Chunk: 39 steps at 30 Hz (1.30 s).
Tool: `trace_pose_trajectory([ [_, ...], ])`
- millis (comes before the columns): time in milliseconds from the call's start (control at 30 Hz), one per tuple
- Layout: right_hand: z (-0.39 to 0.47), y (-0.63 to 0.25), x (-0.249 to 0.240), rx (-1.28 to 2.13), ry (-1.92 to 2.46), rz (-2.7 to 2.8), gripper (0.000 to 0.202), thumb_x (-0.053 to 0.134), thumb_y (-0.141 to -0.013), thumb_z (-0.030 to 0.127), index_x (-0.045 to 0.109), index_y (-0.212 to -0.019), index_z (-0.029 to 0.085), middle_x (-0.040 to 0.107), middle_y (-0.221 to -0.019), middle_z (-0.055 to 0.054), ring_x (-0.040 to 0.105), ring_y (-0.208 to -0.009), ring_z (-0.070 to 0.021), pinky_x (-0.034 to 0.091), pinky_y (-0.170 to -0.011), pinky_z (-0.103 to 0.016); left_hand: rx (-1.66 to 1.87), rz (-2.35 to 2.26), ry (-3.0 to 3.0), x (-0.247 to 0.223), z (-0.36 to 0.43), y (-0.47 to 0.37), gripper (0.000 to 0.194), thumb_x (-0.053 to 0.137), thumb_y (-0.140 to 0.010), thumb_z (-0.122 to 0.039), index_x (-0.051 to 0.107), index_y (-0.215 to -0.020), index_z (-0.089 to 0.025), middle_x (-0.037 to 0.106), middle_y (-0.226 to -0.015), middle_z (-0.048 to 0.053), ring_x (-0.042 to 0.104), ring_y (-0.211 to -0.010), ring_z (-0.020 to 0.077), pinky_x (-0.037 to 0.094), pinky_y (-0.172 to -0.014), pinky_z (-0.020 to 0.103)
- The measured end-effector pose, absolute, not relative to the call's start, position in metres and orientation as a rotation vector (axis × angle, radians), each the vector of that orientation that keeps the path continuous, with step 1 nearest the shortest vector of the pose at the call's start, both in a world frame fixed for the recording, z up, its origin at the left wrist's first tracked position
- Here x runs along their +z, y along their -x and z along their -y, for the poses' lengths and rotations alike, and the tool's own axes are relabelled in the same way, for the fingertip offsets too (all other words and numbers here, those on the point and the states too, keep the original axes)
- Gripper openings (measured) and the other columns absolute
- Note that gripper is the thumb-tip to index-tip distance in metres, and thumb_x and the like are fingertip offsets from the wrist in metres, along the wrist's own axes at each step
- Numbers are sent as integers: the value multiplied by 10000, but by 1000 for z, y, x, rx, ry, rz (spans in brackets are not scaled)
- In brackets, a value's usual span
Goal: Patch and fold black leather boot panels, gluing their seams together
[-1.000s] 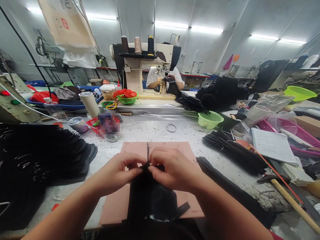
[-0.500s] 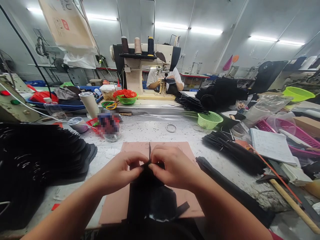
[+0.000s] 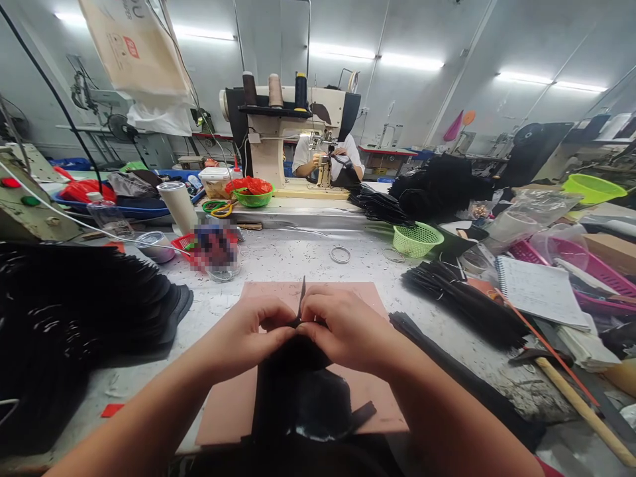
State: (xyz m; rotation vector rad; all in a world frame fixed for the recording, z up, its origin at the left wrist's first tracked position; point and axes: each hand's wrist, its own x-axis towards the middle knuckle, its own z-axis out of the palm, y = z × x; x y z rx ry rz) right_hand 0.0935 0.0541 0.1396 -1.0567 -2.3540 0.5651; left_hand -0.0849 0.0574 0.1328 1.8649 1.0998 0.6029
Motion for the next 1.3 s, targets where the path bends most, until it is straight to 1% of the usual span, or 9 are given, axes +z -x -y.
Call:
trace_pose_trajectory([
  [133,-57,-98,139,618,989,2342,83,576,-758,115,581,-684,152,569,-777,-22,518,-723,-124,397,-657,-236,588,-1085,-1841,132,-58,86,197,513,-748,-308,611,-708,-141,527,-620,-9,507,-601,122,447,-540,230],
  [233,-59,-104,137,660,914,2297,36,611,-709,123,605,-708,158,558,-822,-17,522,-705,-108,403,-620,-215,614,-1108,-1843,129,-57,88,208,508,-748,-305,632,-750,-138,554,-644,5,522,-621,133,455,-555,242],
  [367,-61,-107,134,663,914,2241,116,591,-666,107,525,-588,162,542,-768,-3,498,-628,-94,368,-524,-203,619,-1131,-1860,129,-57,91,218,502,-744,-308,623,-742,-127,582,-660,25,549,-653,155,464,-587,265],
  [567,-63,-102,134,673,899,2263,198,549,-673,90,404,-567,175,539,-747,-7,503,-672,-116,371,-594,-227,603,-1125,-1867,134,-57,88,200,489,-727,-291,612,-751,-135,528,-590,-13,491,-562,113,411,-513,219],
  [800,-64,-98,133,621,968,2319,207,552,-676,99,397,-564,178,505,-617,23,466,-597,-105,337,-565,-222,542,-1111,-2018,141,-59,86,192,449,-696,-188,610,-795,-155,464,-559,-54,406,-511,74,321,-464,176],
  [900,-63,-97,131,577,963,2335,215,552,-674,100,391,-555,178,495,-603,27,456,-590,-103,327,-555,-221,522,-1065,-2113,143,-62,85,164,450,-680,-155,597,-753,-156,509,-604,-44,450,-564,85,357,-518,180],
  [1000,-62,-95,128,537,967,2313,189,563,-687,119,426,-570,176,496,-638,18,460,-607,-108,337,-558,-225,518,-1041,-2134,143,-66,87,127,465,-710,-184,587,-694,-153,542,-629,-33,484,-611,100,386,-563,190],
  [1133,-63,-93,125,479,900,2246,150,559,-705,126,464,-598,173,521,-749,-20,492,-673,-129,381,-603,-240,503,-1127,-2136,142,-68,89,162,467,-736,-222,591,-661,-150,529,-598,-34,473,-588,102,375,-539,193],
  [1300,-62,-88,126,446,878,2321,160,515,-732,80,448,-622,176,551,-732,-33,500,-670,-143,401,-621,-257,531,-1189,-2198,140,-68,87,189,442,-734,-211,603,-652,-156,562,-618,-17,517,-634,124,396,-599,217],
])
